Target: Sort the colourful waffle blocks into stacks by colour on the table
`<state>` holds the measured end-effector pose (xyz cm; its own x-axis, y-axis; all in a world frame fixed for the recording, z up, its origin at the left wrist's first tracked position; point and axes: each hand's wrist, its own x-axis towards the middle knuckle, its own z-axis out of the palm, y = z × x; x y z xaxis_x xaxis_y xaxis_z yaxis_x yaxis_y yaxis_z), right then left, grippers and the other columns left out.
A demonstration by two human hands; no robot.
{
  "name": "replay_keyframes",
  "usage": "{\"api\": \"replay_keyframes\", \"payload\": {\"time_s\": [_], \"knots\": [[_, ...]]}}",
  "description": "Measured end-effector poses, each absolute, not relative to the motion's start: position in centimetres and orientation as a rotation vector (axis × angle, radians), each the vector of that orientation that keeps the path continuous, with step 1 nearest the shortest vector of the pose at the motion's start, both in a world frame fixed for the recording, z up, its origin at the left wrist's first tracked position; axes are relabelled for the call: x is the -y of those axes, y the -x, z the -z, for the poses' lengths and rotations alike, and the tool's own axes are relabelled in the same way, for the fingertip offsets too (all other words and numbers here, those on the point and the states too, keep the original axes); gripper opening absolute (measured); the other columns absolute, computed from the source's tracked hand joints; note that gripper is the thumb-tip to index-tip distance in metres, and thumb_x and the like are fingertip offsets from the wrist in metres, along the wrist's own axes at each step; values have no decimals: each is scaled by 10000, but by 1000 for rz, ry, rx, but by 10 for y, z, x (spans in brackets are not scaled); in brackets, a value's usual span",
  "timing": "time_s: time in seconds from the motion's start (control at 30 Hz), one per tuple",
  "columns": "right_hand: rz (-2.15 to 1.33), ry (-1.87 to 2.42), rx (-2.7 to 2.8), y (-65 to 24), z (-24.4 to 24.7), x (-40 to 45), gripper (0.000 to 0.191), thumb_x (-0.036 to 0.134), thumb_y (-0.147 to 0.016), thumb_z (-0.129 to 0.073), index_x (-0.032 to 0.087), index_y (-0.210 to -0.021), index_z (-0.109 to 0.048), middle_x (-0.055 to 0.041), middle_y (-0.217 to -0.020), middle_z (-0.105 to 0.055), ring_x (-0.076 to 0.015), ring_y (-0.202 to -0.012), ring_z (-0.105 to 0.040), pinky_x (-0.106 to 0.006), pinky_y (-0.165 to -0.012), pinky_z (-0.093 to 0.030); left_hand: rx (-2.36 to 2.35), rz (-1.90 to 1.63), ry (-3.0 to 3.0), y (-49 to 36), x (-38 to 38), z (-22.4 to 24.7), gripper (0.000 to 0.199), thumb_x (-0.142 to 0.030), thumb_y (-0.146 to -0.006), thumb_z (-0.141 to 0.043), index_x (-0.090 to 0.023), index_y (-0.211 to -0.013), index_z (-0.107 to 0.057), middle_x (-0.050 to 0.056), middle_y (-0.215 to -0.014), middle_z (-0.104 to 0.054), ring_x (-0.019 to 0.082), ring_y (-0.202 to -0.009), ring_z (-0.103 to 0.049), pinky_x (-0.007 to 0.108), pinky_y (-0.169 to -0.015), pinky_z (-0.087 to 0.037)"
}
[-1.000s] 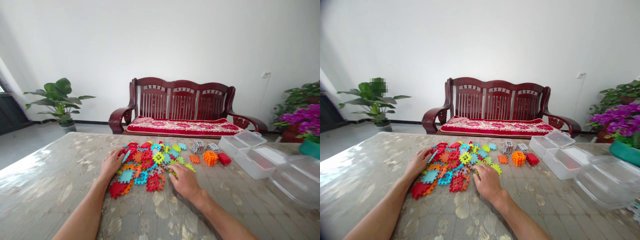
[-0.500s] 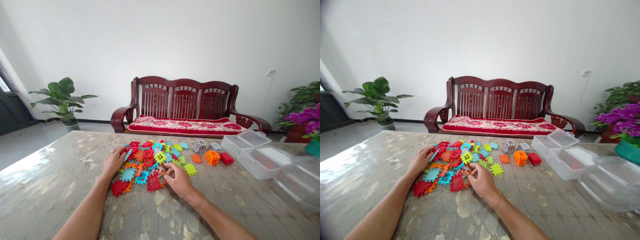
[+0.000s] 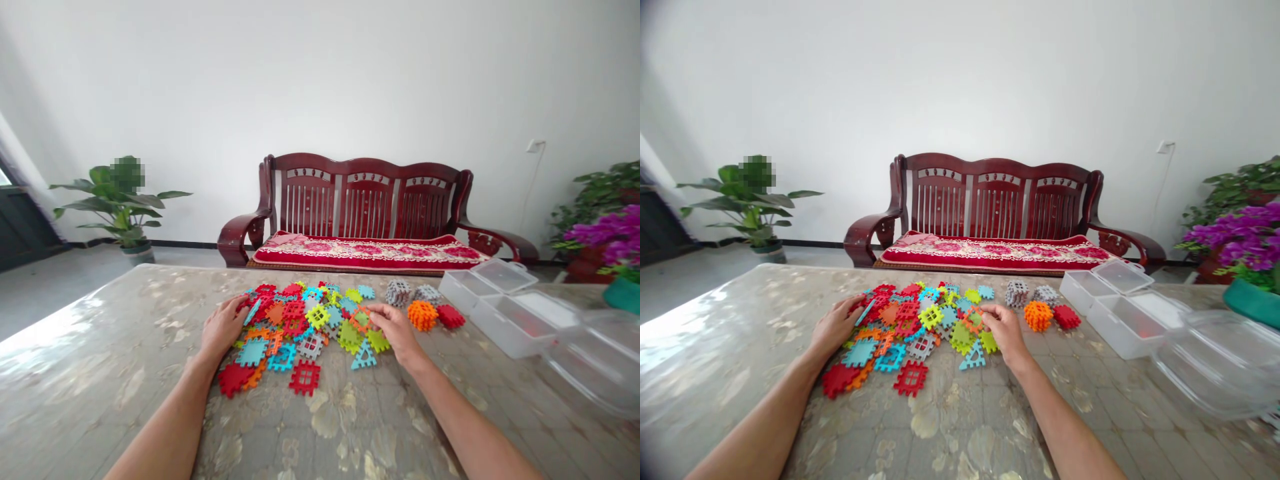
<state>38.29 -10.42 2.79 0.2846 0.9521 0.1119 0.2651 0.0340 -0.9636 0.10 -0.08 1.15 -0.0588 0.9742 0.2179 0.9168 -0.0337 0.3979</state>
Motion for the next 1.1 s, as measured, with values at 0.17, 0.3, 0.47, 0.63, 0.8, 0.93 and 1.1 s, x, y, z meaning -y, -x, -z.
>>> {"api": "replay_keyframes", "payload": {"time_s": [0.17, 0.3, 0.47, 0.63, 0.8, 0.93, 1.1], "knots": [[-678, 1544, 1163, -395, -6, 91, 409, 366, -660, -582, 149, -982, -712, -83, -895, -749, -212, -752, -674, -332, -710, -524, -2109, -690, -2063, -1, 0, -10, 478, -409, -940, -381, -264, -1333, -613, 60, -1420, -590, 271, -1278, -562, 424, -1078, -425], [-582, 1622, 1274, -396, -4, 91, 386, 296, -679, -559, 158, -1003, -718, -91, -989, -749, -223, -862, -689, -356, -832, -520, -2103, -685, -2058, -1, 0, -10, 482, -411, -937, -382, -257, -1331, -613, 65, -1424, -586, 279, -1286, -555, 443, -1080, -424], [-310, 1748, 1570, -387, -11, 101, 429, 276, -742, -578, 186, -1148, -685, -80, -1124, -720, -235, -965, -664, -390, -912, -491, -2099, -695, -2063, -1, 0, -11, 481, -413, -935, -381, -257, -1327, -614, 66, -1418, -591, 281, -1290, -552, 448, -1070, -433], [-54, 1847, 1840, -378, -22, 110, 546, 303, -766, -640, 185, -1298, -616, -87, -1245, -677, -285, -1162, -569, -419, -1025, -406, -2098, -686, -2062, -2, 1, -13, 483, -410, -934, -379, -256, -1328, -613, 64, -1419, -589, 279, -1288, -554, 442, -1073, -428], [-10, 1897, 1911, -375, -26, 112, 551, 288, -781, -627, 189, -1322, -597, -87, -1205, -695, -276, -1104, -582, -407, -978, -423, -2086, -692, -2068, -2, 2, -14, 486, -407, -936, -381, -240, -1328, -615, 77, -1414, -593, 291, -1269, -568, 451, -1053, -446], [-50, 1862, 1888, -375, -25, 111, 571, 260, -761, -639, 205, -1326, -587, -63, -1205, -697, -262, -1112, -590, -393, -995, -421, -2096, -696, -2065, -2, 2, -13, 482, -408, -934, -384, -248, -1322, -620, 72, -1407, -599, 289, -1274, -565, 455, -1057, -447], [49, 1896, 1803, -394, -32, 105, 577, 249, -792, -631, 192, -1360, -552, -77, -1230, -682, -255, -1102, -596, -367, -969, -438, -2098, -686, -2072, -1, 0, -11, 485, -405, -942, -369, -256, -1337, -608, 71, -1414, -593, 280, -1288, -553, 451, -1070, -435]]}}
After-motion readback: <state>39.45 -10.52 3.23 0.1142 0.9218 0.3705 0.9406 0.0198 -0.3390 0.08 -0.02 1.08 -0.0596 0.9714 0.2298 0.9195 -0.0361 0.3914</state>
